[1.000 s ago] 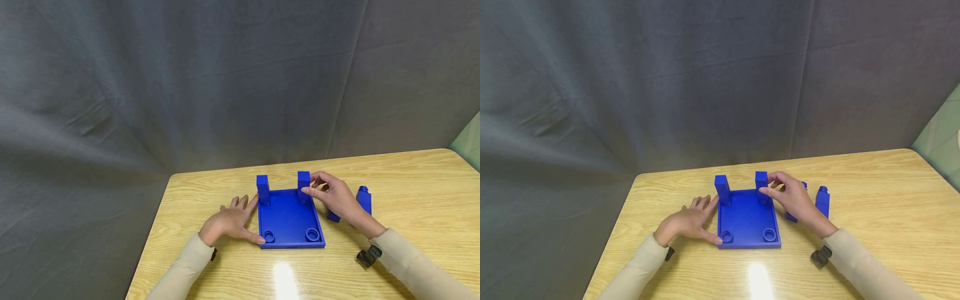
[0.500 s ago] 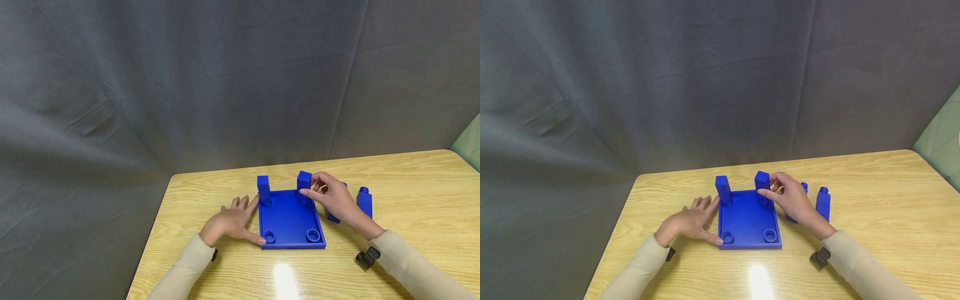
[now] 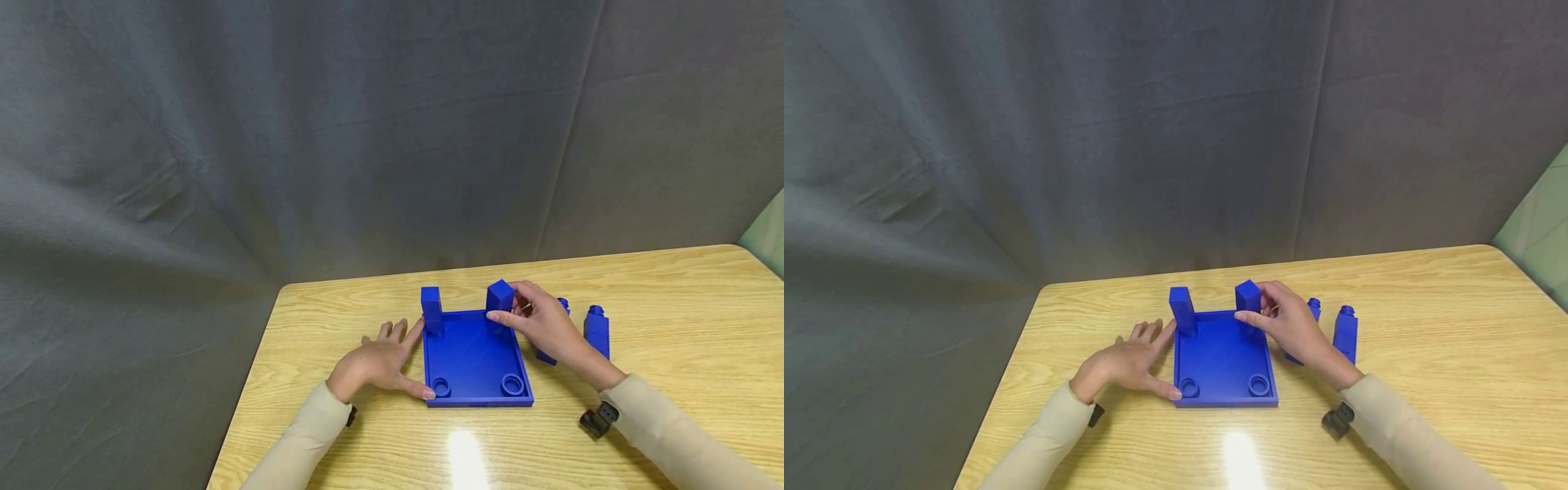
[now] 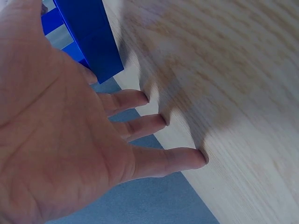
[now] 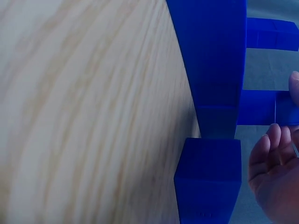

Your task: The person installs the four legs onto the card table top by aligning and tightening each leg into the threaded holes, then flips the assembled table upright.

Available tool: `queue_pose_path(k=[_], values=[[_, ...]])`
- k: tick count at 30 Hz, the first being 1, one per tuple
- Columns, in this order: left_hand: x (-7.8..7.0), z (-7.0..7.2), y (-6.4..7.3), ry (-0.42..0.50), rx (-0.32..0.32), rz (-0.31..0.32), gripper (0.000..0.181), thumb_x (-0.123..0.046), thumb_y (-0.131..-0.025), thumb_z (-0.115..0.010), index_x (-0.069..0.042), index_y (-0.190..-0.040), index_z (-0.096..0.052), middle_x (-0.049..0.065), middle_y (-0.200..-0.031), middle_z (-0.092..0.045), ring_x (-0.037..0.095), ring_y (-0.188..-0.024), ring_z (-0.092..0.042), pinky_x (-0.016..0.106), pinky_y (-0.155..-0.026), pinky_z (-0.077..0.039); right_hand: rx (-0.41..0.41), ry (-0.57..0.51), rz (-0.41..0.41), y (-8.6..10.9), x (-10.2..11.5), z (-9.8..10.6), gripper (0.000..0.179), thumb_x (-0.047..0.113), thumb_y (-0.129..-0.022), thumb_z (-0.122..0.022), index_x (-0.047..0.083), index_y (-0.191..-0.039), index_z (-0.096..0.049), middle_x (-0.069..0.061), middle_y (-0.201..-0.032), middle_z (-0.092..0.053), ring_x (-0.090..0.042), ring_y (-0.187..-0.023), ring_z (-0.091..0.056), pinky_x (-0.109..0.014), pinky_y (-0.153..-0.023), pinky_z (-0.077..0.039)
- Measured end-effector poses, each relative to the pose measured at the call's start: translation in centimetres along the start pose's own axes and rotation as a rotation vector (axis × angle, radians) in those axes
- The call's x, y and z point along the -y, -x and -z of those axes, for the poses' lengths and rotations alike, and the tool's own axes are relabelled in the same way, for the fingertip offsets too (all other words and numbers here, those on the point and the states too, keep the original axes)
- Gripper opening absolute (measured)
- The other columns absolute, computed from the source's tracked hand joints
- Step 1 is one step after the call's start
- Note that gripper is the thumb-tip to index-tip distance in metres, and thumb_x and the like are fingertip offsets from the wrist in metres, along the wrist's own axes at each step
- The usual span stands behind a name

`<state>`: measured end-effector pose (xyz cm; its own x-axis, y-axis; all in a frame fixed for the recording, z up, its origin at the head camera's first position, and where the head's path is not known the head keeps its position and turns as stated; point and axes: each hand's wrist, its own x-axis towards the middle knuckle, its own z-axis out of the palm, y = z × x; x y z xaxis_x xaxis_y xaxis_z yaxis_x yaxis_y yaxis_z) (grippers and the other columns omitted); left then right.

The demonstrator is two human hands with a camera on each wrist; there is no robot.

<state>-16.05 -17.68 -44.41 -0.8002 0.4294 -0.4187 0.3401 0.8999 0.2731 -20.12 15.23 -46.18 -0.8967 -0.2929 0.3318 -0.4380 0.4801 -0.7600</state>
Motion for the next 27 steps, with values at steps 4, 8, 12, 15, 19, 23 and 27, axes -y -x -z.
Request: queue_pose_path(k=[4, 8, 12, 15, 19, 23, 27], values=[[0.03, -0.03, 0.0, -0.003, 0.0, 0.0, 0.134, -0.081, -0.086, -0.075, -0.03, -0.177, 0.009, 0.02, -0.181, -0.007, 0.048, -0.164, -0.007, 0.084, -0.116, -0.02, -0.002, -0.005, -0.005, 0.05, -0.06, -0.03, 0.029, 0.021, -0.097, -0.088, 0.01, -0.105, -0.062, -0.003, -0.084, -0.054, -0.022, -0.078, -0.057, -0.026, -0.062, -0.045], [0.05, -0.04, -0.01, -0.005, 0.0, 0.001, 0.134, -0.081, -0.086, -0.075, -0.03, -0.177, 0.009, 0.02, -0.181, -0.007, 0.048, -0.164, -0.007, 0.084, -0.116, -0.02, -0.012, -0.004, -0.005, 0.1, -0.12, -0.12, 0.03, 0.021, -0.096, -0.089, 0.01, -0.105, -0.063, -0.003, -0.085, -0.055, -0.022, -0.079, -0.058, -0.026, -0.062, -0.046], [0.05, -0.06, -0.03, -0.009, 0.002, 0.0, 0.133, -0.081, -0.086, -0.075, -0.03, -0.177, 0.009, 0.019, -0.181, -0.007, 0.047, -0.164, -0.007, 0.084, -0.116, -0.02, -0.021, -0.003, 0.0, 0.11, -0.22, -0.21, 0.03, 0.02, -0.095, -0.09, 0.01, -0.104, -0.063, -0.003, -0.085, -0.056, -0.022, -0.079, -0.058, -0.026, -0.062, -0.047], [0.05, -0.1, -0.06, -0.009, 0.002, -0.002, 0.133, -0.081, -0.086, -0.075, -0.03, -0.177, 0.009, 0.019, -0.181, -0.007, 0.047, -0.164, -0.007, 0.084, -0.116, -0.02, -0.028, -0.01, 0.004, 0.1, -0.31, -0.25, 0.029, 0.018, -0.096, -0.089, 0.01, -0.101, -0.061, -0.003, -0.086, -0.056, -0.022, -0.079, -0.058, -0.026, -0.063, -0.048], [0.04, -0.11, -0.05, -0.013, 0.0, -0.005, 0.133, -0.081, -0.086, -0.075, -0.03, -0.177, 0.009, 0.019, -0.181, -0.007, 0.048, -0.164, -0.008, 0.083, -0.116, -0.021, -0.034, -0.021, 0.004, 0.07, -0.34, -0.17, 0.029, 0.016, -0.096, -0.088, 0.01, -0.099, -0.06, -0.004, -0.088, -0.057, -0.023, -0.079, -0.058, -0.026, -0.064, -0.049], [0.0, -0.06, 0.03, -0.016, -0.002, -0.004, 0.133, -0.081, -0.087, -0.075, -0.03, -0.177, 0.009, 0.02, -0.181, -0.008, 0.048, -0.164, -0.009, 0.083, -0.116, -0.021, -0.033, -0.006, 0.018, -0.03, -0.34, -0.06, 0.026, 0.015, -0.096, -0.088, 0.009, -0.1, -0.063, -0.006, -0.092, -0.058, -0.024, -0.083, -0.059, -0.025, -0.069, -0.051], [0.03, 0.01, 0.04, -0.013, 0.003, 0.0, 0.133, -0.081, -0.087, -0.075, -0.03, -0.177, 0.009, 0.02, -0.181, -0.007, 0.048, -0.164, -0.008, 0.083, -0.116, -0.021, -0.028, 0.023, 0.019, -0.05, -0.28, 0.06, 0.023, 0.017, -0.097, -0.087, 0.009, -0.104, -0.066, -0.006, -0.096, -0.06, -0.024, -0.085, -0.06, -0.026, -0.073, -0.054]])
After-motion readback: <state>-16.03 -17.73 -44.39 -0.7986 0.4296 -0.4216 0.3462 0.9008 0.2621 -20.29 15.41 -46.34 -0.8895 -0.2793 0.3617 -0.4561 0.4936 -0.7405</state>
